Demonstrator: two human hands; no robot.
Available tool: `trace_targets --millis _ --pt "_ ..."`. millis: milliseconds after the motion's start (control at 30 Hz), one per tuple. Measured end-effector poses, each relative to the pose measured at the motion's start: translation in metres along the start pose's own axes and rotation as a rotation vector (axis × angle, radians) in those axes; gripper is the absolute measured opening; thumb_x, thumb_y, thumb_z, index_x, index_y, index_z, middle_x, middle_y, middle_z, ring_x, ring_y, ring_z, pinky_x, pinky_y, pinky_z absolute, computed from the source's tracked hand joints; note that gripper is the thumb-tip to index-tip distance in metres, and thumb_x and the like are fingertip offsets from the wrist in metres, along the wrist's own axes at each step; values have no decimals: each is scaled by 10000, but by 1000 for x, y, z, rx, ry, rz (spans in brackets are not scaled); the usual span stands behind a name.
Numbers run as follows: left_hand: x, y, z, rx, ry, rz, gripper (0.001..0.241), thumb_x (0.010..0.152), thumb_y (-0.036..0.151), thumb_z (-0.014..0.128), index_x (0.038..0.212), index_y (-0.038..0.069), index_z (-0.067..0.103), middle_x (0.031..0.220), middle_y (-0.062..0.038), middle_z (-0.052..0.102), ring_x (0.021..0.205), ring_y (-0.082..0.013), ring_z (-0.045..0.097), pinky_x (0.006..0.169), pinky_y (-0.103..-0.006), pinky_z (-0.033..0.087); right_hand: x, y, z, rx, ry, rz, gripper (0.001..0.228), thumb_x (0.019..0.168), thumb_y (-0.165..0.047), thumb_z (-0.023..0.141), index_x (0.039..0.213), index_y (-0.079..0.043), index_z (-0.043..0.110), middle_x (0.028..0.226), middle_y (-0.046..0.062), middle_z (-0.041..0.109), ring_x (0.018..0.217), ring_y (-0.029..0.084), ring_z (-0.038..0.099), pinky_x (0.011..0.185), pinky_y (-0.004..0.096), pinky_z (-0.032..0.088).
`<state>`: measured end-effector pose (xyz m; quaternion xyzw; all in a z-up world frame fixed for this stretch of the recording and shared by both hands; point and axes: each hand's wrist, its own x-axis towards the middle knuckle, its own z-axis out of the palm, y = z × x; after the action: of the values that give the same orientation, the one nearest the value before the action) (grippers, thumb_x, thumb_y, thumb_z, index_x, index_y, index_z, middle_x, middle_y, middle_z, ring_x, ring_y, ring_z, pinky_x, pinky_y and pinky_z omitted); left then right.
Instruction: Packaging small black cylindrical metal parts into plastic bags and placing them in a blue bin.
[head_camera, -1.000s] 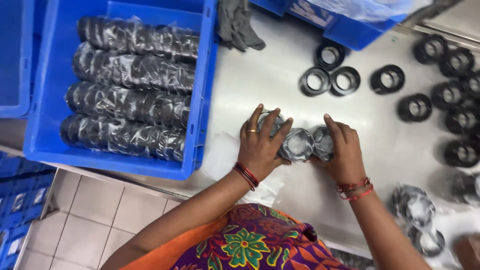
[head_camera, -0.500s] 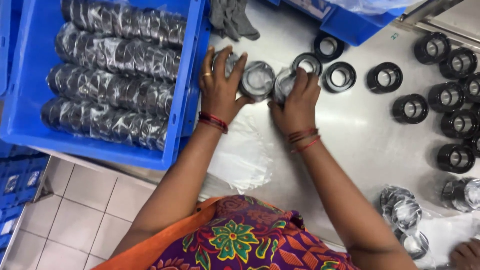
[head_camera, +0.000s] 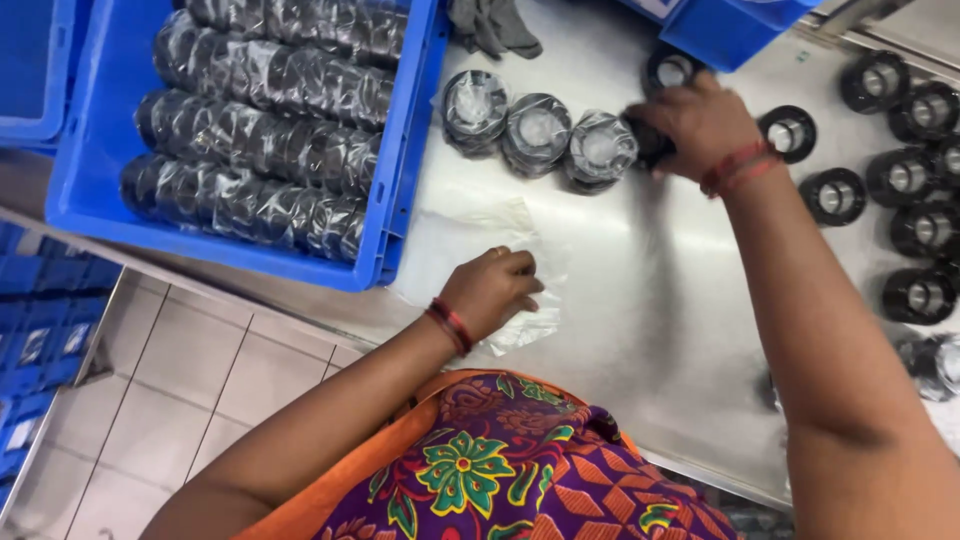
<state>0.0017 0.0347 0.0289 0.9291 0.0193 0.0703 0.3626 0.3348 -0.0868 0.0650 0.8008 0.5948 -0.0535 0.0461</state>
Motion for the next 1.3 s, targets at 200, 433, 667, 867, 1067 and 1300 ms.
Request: trace_targets --millis 200,433,667,867,1067,1300 --pt "38 16 2 11 -151 -204 270 737 342 835 878 142 719 963 1 664 920 -256 666 772 -406 547 -113 -65 3 109 5 212 907 559 -312 933 1409 -276 616 1277 49 653 1159 353 559 915 491 491" --pt "58 4 17 -7 -142 -133 131 788 266 798 794 147 743 964 -15 659 910 -255 678 767 -417 540 -180 -148 19 490 253 322 845 590 -217 897 1377 -124 604 1269 176 616 1170 392 549 1019 484 445" --pt "43 -15 14 -313 -113 -112 60 854 188 785 903 155 795 957 -23 738 874 -205 726 783 -332 564 -193 -132 33 1526 96 508 798 672 -89 870 1404 -48 554 1324 81 612 1239 211 576 1077 353 463" --pt "41 -27 23 -823 -179 -218 93 870 136 792 950 97 766 1055 -46 786 1007 -162 743 894 -307 577 -151 -124 37 1686 -192 654 725 746 -81 828 1361 -22 448 1236 245 645 1092 264 664 910 383 567" --pt "54 11 -25 -788 -55 160 77 931 111 775 993 97 731 1169 -56 791 1410 -255 547 1207 -455 364 -153 -119 59 1606 -122 518 748 795 -51 860 1426 -43 457 1178 245 637 950 277 628 794 374 568" --pt "61 32 -69 -784 -97 283 83 825 122 794 867 129 722 1371 -61 572 1412 -323 475 1164 -444 436 -111 -161 114 597 365 329 358 896 -156 778 1187 -148 568 1124 54 661 1054 214 680 897 315 557"
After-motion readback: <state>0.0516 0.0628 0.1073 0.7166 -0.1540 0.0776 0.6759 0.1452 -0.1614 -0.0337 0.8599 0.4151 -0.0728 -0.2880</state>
